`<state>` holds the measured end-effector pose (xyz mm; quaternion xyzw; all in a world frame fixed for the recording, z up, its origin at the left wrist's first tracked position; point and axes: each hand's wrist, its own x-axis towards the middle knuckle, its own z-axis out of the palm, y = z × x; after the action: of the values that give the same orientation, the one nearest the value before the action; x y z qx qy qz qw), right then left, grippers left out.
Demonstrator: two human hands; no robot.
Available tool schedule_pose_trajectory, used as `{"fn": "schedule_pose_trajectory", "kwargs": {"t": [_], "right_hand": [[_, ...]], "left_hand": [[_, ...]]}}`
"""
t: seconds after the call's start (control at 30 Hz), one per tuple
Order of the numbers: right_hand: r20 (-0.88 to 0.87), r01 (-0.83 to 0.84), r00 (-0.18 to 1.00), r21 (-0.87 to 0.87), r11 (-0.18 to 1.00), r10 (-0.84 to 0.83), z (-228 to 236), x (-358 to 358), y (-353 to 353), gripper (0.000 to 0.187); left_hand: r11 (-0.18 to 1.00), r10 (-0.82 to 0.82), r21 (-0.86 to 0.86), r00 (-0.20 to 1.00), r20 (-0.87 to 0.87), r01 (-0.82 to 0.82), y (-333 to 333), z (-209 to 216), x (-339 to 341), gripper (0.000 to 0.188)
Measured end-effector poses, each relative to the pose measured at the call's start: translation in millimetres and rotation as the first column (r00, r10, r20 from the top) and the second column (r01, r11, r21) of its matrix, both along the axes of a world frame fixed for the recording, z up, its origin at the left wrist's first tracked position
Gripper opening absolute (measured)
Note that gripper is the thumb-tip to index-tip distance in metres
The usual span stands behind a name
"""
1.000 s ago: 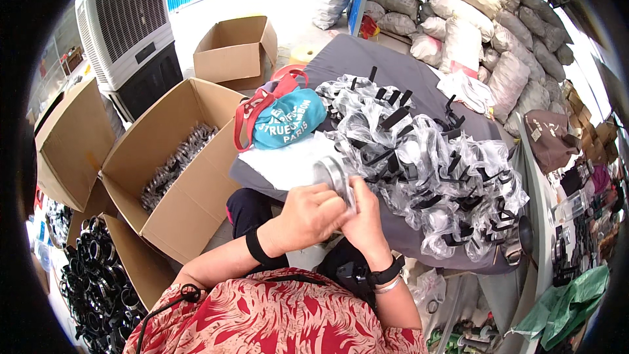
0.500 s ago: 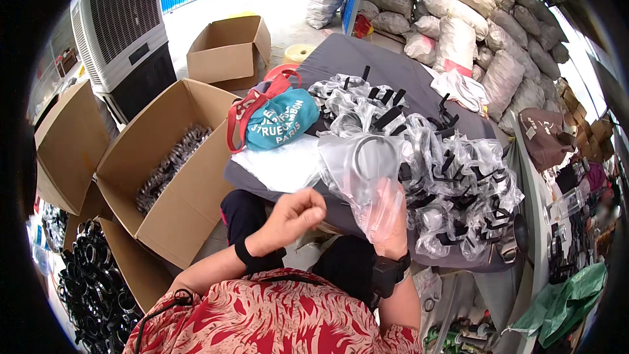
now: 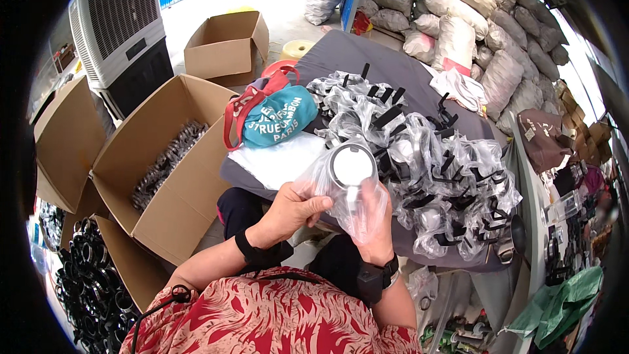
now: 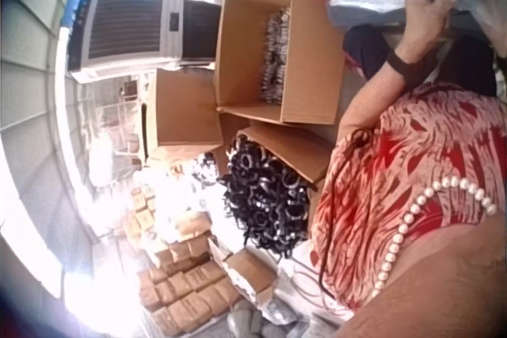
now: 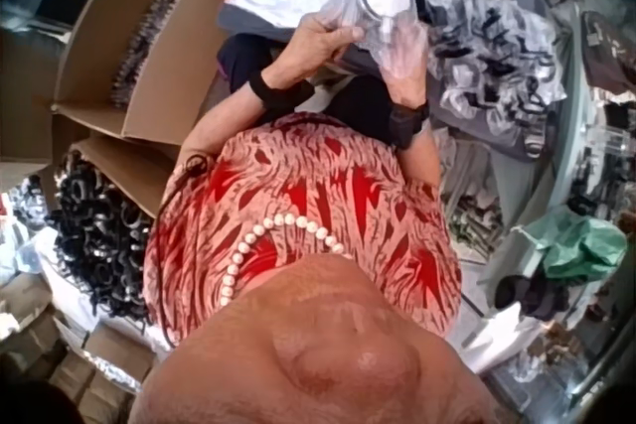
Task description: Inspecting metal hose clamps and placing them into a cardboard box for packaging.
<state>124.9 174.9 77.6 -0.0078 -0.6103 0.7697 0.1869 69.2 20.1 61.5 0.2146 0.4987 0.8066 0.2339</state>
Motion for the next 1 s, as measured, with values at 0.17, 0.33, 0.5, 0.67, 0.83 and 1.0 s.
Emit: {"fn": "schedule_pose_trajectory", "kwargs": {"t": [0.17,0.33,0.5,0.67,0.83,1.0], "right_hand": [[-0.336,0.367,0.930,0.875,0.315,-0.152,-15.5,2.3,24.0,0.041],[-0.378,0.534,0.844,0.517,0.669,-0.381,-19.5,1.8,92.8,0.054],[-0.564,0.638,0.759,0.745,0.194,-0.327,55.6,14.6,117.5,0.048],[-0.376,0.394,0.878,0.214,0.894,-0.297,141.9,-37.6,112.3,0.022],[-0.267,0.408,0.913,0.602,0.686,-0.309,161.6,-97.0,167.4,0.009],[-0.087,0.191,0.934,0.942,0.277,-0.348,139.5,-177.4,228.6,0.016]], "left_hand": [[0.993,-0.113,-0.052,0.989,-0.094,0.108,-8.8,-1.9,0.6,0.018],[0.960,-0.005,-0.240,0.853,-0.522,-0.142,-12.4,-28.0,-14.9,0.027],[0.596,0.200,-0.359,0.566,-0.800,-0.718,-18.5,-48.5,-68.6,0.027],[0.449,0.074,-0.374,0.451,-0.889,-0.811,-4.8,-60.3,-81.6,0.034],[0.430,-0.024,-0.327,0.351,-0.936,-0.842,-5.1,-59.7,-75.7,0.026],[0.451,0.076,-0.227,0.290,-0.954,-0.863,-2.2,-70.7,-79.8,0.013]]}}
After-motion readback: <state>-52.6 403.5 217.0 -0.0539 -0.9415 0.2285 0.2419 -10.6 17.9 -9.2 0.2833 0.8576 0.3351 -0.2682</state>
